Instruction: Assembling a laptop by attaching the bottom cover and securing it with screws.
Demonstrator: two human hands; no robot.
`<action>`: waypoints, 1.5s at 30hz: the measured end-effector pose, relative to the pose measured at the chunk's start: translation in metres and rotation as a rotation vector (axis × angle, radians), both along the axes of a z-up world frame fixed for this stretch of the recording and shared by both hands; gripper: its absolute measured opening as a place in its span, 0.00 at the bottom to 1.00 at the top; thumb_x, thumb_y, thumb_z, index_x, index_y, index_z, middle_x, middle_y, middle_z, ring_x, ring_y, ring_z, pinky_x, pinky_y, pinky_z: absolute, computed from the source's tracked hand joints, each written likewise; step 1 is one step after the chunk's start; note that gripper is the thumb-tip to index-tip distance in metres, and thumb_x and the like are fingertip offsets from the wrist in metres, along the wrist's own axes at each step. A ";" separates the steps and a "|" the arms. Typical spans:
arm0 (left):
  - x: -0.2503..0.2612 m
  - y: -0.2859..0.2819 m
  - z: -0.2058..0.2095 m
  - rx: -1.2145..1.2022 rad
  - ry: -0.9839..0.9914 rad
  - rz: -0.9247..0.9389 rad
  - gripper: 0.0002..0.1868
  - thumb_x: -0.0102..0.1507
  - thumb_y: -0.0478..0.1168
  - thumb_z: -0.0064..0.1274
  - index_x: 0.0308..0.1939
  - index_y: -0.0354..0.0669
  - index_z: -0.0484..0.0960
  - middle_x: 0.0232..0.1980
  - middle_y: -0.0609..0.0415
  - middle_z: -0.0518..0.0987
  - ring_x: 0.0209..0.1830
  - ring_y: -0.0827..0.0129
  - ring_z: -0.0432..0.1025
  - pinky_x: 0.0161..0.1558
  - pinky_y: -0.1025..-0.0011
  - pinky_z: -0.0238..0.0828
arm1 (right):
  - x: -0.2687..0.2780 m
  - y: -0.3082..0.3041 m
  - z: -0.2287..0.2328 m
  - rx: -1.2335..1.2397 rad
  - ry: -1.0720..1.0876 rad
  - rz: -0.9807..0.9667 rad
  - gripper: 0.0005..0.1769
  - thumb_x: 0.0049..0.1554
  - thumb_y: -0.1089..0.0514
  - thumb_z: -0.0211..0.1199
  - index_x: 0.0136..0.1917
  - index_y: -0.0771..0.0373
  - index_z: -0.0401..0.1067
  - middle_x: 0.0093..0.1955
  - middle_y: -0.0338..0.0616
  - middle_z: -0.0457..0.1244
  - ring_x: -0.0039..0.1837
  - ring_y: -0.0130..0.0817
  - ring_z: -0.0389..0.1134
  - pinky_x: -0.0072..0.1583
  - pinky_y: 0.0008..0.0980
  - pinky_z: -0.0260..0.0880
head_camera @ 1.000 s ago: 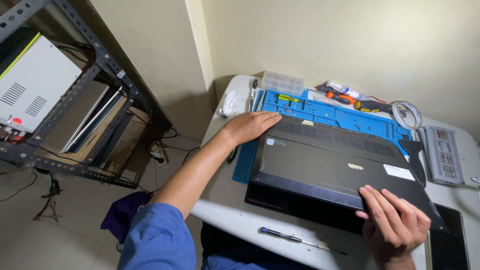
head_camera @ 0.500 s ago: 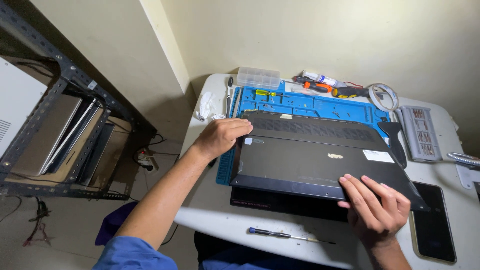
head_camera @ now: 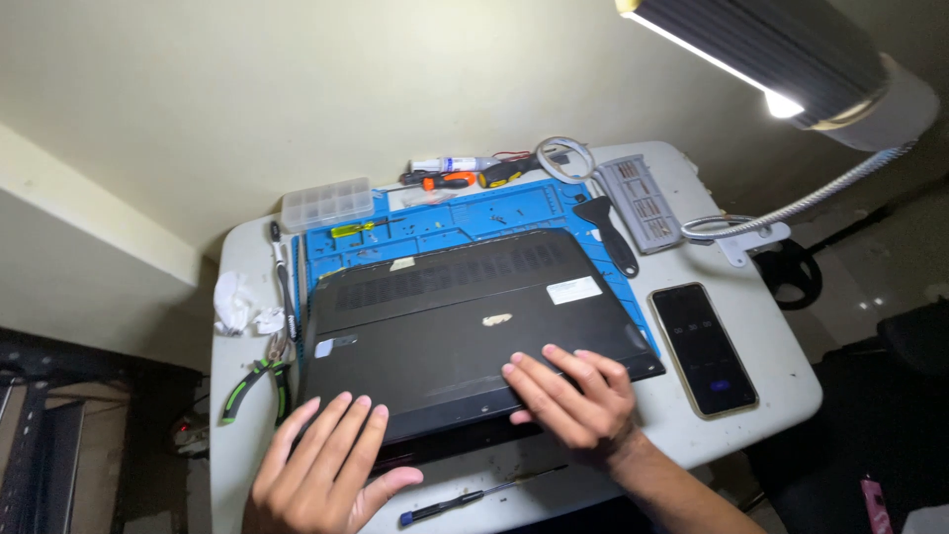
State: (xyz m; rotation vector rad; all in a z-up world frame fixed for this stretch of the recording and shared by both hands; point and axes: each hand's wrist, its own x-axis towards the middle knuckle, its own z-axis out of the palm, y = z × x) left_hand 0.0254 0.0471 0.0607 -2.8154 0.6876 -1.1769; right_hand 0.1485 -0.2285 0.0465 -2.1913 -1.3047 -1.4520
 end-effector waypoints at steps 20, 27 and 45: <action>0.013 -0.025 -0.061 0.162 -0.040 0.146 0.23 0.71 0.55 0.39 0.55 0.50 0.87 0.57 0.62 0.85 0.56 0.59 0.80 0.55 0.64 0.72 | 0.037 -0.135 -0.046 0.145 0.647 0.395 0.18 0.65 0.59 0.55 0.62 0.74 0.71 0.63 0.63 0.66 0.66 0.56 0.71 0.70 0.49 0.74; 0.005 -0.019 -0.077 0.145 0.062 0.199 0.21 0.69 0.56 0.46 0.58 0.53 0.86 0.60 0.64 0.83 0.62 0.62 0.77 0.57 0.61 0.74 | 0.046 -0.117 -0.053 0.148 0.562 0.537 0.17 0.69 0.63 0.45 0.58 0.72 0.74 0.59 0.59 0.69 0.63 0.56 0.74 0.67 0.54 0.76; 0.004 -0.003 -0.089 0.273 0.117 0.147 0.31 0.61 0.63 0.58 0.63 0.53 0.79 0.65 0.62 0.79 0.66 0.61 0.74 0.57 0.61 0.76 | 0.164 -0.098 -0.088 -0.451 0.623 0.252 0.39 0.57 0.81 0.54 0.79 0.65 0.55 0.80 0.45 0.56 0.79 0.38 0.58 0.80 0.40 0.56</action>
